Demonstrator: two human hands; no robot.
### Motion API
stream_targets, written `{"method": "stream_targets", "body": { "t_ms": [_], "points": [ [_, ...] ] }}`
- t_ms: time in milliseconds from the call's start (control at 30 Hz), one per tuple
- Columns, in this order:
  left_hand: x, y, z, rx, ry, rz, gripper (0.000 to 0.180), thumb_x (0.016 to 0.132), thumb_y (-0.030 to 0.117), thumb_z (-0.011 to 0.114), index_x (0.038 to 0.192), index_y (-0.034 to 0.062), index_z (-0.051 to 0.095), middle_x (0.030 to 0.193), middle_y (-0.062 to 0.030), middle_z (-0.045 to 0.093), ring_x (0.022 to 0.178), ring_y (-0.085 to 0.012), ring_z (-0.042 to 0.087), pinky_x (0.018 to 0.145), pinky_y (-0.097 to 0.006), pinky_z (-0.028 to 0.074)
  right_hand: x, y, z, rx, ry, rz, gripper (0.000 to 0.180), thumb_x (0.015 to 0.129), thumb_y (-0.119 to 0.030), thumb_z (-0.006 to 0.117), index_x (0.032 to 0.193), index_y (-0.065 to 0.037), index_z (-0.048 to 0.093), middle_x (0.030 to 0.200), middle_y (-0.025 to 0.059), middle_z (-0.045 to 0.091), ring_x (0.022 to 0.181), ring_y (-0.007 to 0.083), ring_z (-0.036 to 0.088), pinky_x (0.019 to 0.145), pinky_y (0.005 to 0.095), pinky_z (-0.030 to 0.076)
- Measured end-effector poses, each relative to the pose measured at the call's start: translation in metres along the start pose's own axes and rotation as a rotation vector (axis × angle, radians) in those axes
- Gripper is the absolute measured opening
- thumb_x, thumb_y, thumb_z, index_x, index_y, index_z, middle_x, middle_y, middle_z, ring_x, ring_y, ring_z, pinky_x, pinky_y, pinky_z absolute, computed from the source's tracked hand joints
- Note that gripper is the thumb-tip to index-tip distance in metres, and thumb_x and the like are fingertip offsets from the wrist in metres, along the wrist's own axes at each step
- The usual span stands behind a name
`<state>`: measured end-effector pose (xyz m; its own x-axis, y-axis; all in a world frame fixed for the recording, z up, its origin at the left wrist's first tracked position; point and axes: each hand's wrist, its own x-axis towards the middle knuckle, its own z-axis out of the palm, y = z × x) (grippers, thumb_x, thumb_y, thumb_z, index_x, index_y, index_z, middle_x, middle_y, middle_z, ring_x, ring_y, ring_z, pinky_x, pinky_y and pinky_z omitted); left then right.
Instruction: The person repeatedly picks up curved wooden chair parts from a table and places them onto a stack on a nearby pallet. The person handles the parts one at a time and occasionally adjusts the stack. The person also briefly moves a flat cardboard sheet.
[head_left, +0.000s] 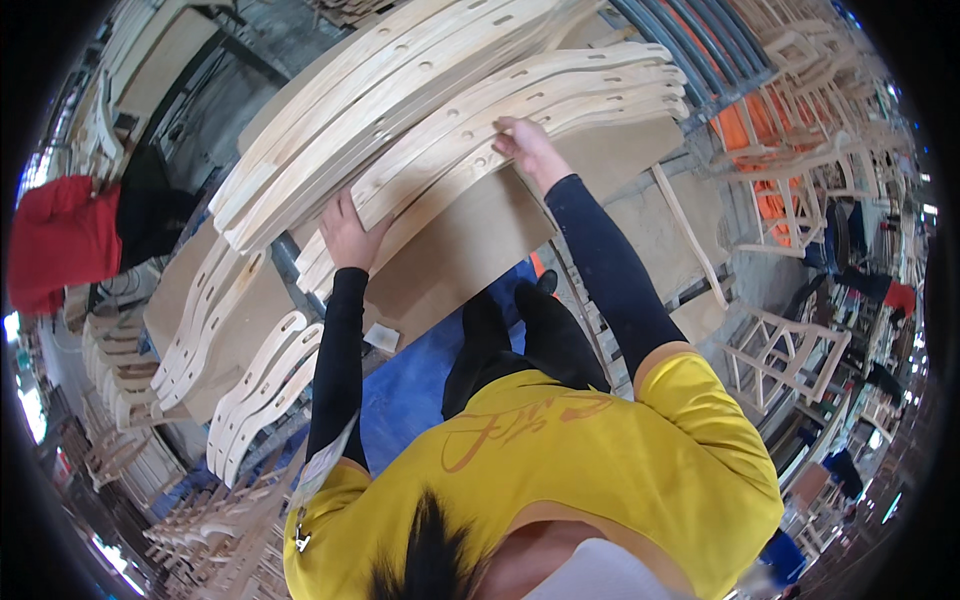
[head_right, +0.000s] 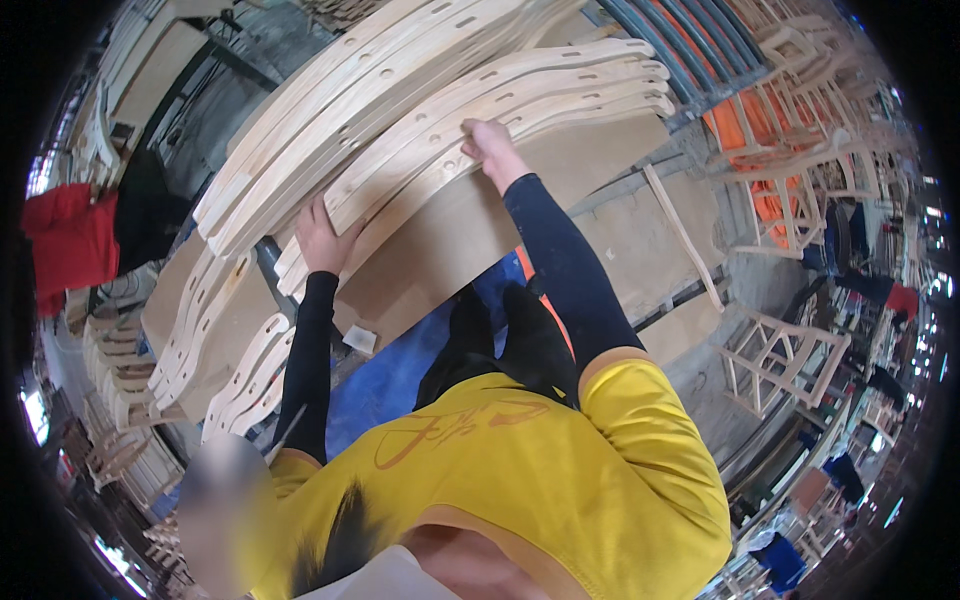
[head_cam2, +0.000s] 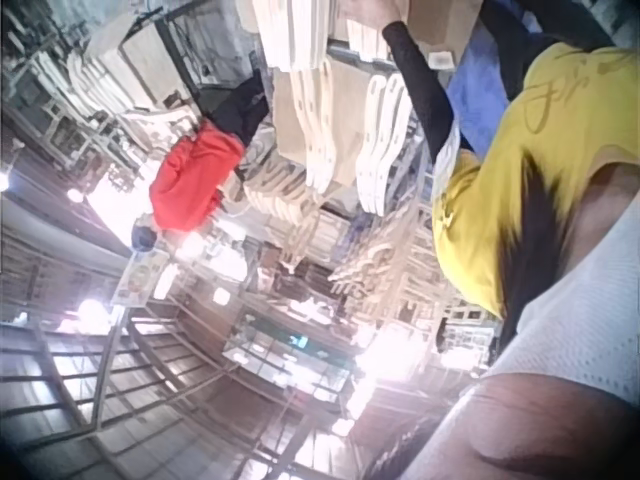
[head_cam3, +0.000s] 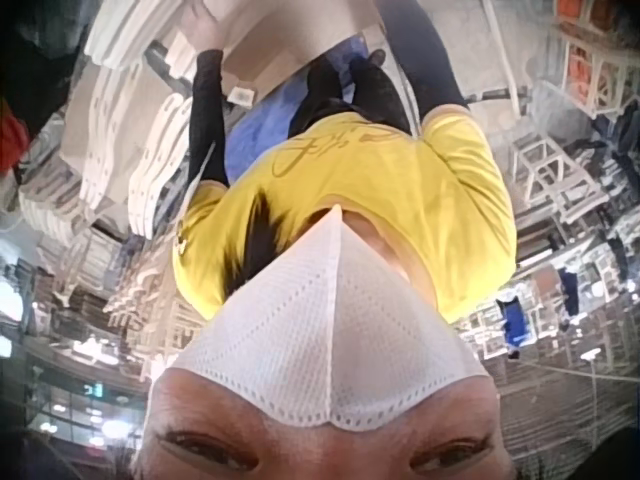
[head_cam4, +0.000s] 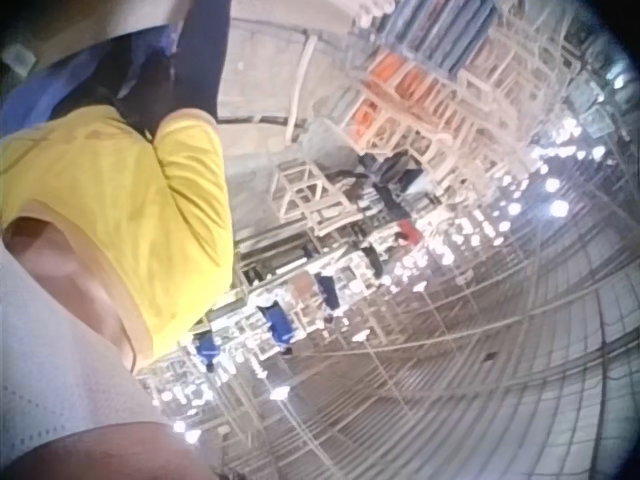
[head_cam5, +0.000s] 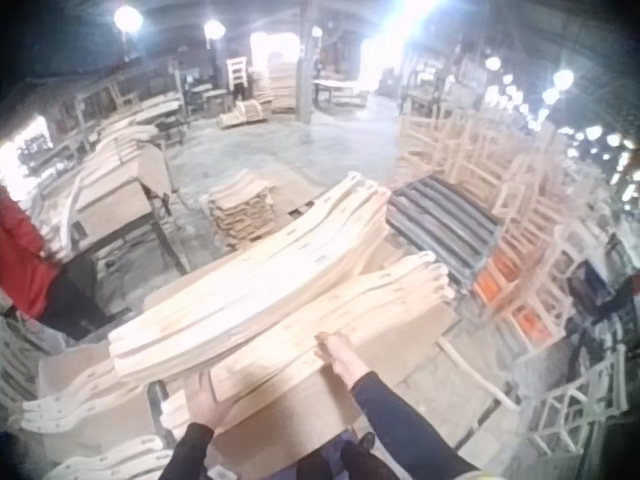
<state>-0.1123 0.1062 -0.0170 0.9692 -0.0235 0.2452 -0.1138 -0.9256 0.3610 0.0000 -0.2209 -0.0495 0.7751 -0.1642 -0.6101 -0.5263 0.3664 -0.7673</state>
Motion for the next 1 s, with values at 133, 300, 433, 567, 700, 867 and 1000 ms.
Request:
{"method": "stream_targets", "body": {
  "t_ms": [133,300,433,567,700,867,1000],
  "points": [
    [-0.016,-0.001,0.016,0.07,0.062,0.019,0.086,0.073,0.041,0.077,0.139,-0.0011,0.041,0.136,-0.0262,0.044,0.126,-0.0426,0.039,0.106,-0.053,0.029,-0.037,0.01,-0.018,-0.13,-0.085,-0.029,0.046,0.094,-0.022,0.056,0.138,-0.01,0.045,0.092,0.0022,0.059,0.083,0.0118,0.057,0.071,0.027,0.054],
    [-0.044,0.063,0.019,-0.032,0.129,0.169,0.073,0.079,0.028,0.074,0.14,0.0023,0.042,0.135,-0.0251,0.044,0.126,-0.0421,0.04,0.104,-0.051,0.033,-0.078,0.077,-0.107,-0.108,-0.193,-0.037,0.044,0.096,-0.029,0.056,0.135,-0.008,0.051,0.106,0.0075,0.066,0.088,0.0158,0.065,0.072,0.0308,0.054],
    [-0.055,0.148,0.037,-0.174,-0.083,0.398,0.069,0.08,0.02,0.073,0.139,0.0032,0.042,0.134,-0.0246,0.044,0.125,-0.0417,0.042,0.104,-0.05,0.034,-0.139,0.148,-0.213,-0.305,-0.014,0.031,0.037,0.096,-0.031,0.056,0.124,-0.008,0.06,0.104,0.0077,0.069,0.092,0.0214,0.068,0.075,0.0356,0.054],
    [-0.054,0.256,0.061,-0.293,-0.411,0.593,0.067,0.079,0.015,0.073,0.138,0.0041,0.044,0.134,-0.0231,0.045,0.124,-0.0409,0.043,0.104,-0.048,0.036,-0.205,0.193,-0.305,-0.775,0.338,0.069,0.04,0.086,-0.03,0.059,0.115,-0.004,0.065,0.109,0.0195,0.067,0.105,0.0357,0.063,0.092,0.0431,0.049],
    [-0.051,0.361,0.121,-0.368,-0.624,0.797,0.064,0.078,0.012,0.072,0.136,0.0049,0.046,0.136,-0.0211,0.045,0.124,-0.0397,0.043,0.103,-0.046,0.038,-0.237,0.231,-0.382,-0.811,0.383,0.185,0.041,0.086,-0.028,0.061,0.119,-0.005,0.062,0.108,0.0254,0.064,0.103,0.0407,0.062,0.09,0.047,0.05],
    [-0.058,0.465,0.237,-0.378,-0.747,0.917,0.06,0.079,0.015,0.069,0.134,0.0037,0.047,0.133,-0.0208,0.047,0.124,-0.0395,0.044,0.104,-0.046,0.038,-0.242,0.282,-0.428,-0.787,0.338,0.33,0.048,0.087,-0.03,0.06,0.128,-0.006,0.055,0.117,0.0254,0.057,0.105,0.0443,0.059,0.091,0.0484,0.049],
    [-0.06,0.52,0.39,-0.259,-0.835,1.04,0.062,0.078,0.015,0.068,0.135,0.0053,0.044,0.133,-0.02,0.046,0.123,-0.0384,0.045,0.1,-0.047,0.041,-0.228,0.317,-0.421,-0.69,0.29,0.476,0.057,0.085,-0.033,0.063,0.137,-0.012,0.05,0.14,0.0273,0.042,0.121,0.0457,0.048,0.1,0.0506,0.042]
  ]
}}
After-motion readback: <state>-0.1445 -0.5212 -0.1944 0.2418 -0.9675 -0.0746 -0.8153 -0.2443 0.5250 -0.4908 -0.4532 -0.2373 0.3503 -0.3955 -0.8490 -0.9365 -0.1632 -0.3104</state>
